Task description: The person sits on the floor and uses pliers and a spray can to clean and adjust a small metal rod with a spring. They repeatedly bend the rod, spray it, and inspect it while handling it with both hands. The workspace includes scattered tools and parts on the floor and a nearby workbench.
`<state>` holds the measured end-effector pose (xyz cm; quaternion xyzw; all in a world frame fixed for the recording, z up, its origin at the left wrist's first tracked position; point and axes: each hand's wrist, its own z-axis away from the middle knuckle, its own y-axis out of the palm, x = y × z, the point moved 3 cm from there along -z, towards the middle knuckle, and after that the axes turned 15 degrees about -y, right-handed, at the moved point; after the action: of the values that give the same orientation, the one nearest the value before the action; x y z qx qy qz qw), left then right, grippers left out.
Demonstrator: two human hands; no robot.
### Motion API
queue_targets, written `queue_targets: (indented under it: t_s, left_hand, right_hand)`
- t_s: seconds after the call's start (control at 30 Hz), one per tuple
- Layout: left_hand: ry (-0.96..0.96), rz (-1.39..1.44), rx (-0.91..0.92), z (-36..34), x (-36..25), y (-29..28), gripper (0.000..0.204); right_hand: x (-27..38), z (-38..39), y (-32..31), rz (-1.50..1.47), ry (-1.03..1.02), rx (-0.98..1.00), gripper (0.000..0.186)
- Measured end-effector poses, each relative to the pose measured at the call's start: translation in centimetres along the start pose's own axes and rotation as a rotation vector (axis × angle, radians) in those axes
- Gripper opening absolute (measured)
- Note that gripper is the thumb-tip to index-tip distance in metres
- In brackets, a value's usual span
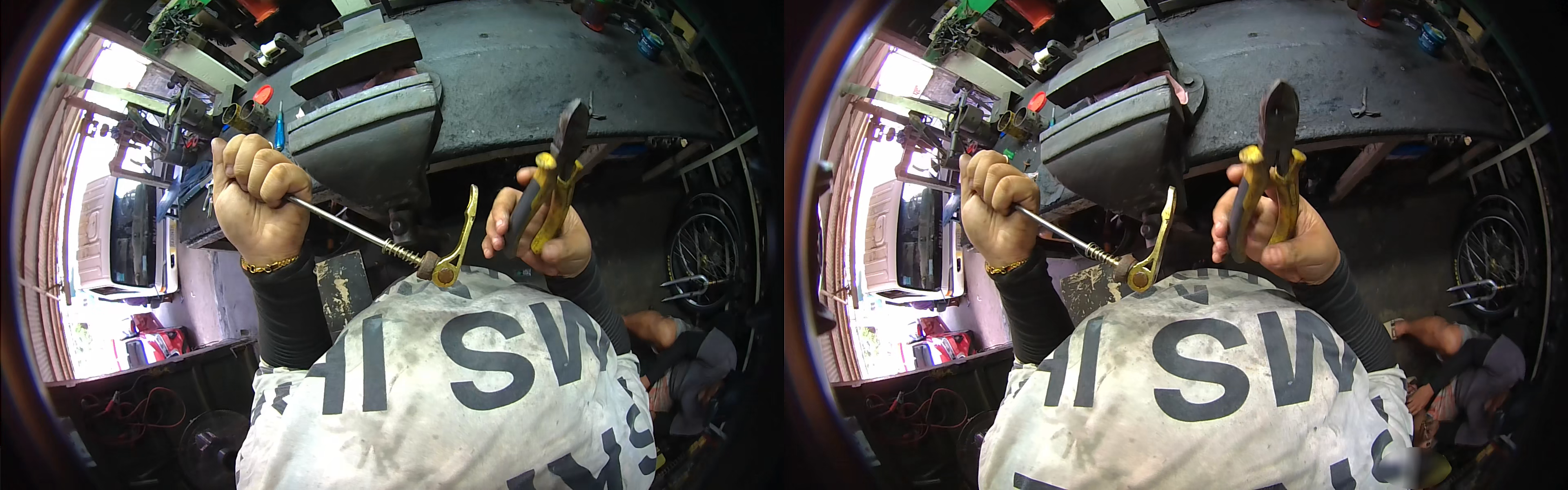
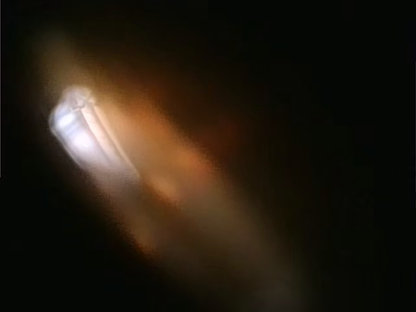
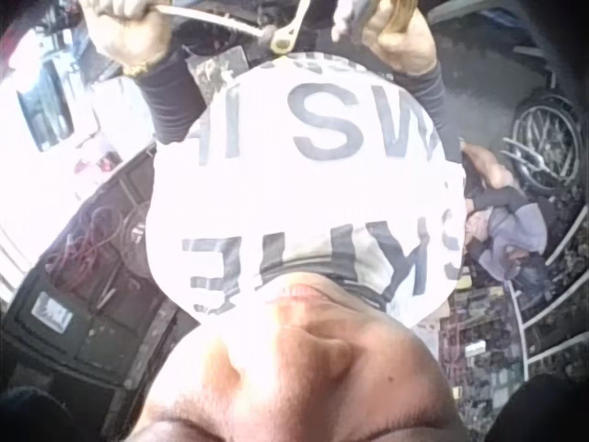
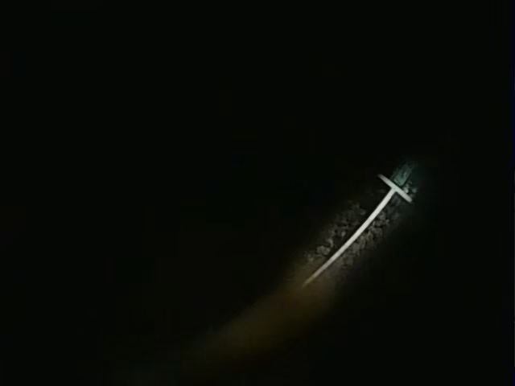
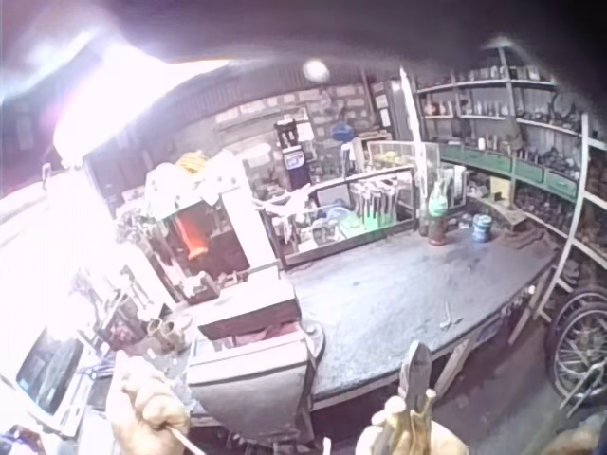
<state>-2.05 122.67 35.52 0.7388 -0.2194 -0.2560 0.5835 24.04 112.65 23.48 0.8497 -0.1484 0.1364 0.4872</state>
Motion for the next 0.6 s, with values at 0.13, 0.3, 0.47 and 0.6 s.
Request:
queue_targets:
  t_s: [0.13,0.3,0.47,0.6]
  left_hand:
    - [-0.048,-0.002,0.01,0.3,-1.0,-0.8,0.042]
    - [-0.13,-0.027,0.029,0.1,-1.3,-0.9,0.043]
    - [-0.2,-0.058,0.07,0.6,-2.8,-1.4,0.044]
    - [-0.217,-0.088,0.066,1.8,-6.6,-2.1,0.043]
  right_hand:
    - [-0.5,-2.4,2.0,0.025,-0.032,0.049,0.078]
    - [-2.5,-6.3,4.5,0.242,-0.078,-0.016,0.067]
    - [-6.1,-8.2,6.8,0.366,-0.021,0.124,0.059]
    - [-8.0,-6.5,7.6,0.501,0.161,0.183,0.049]
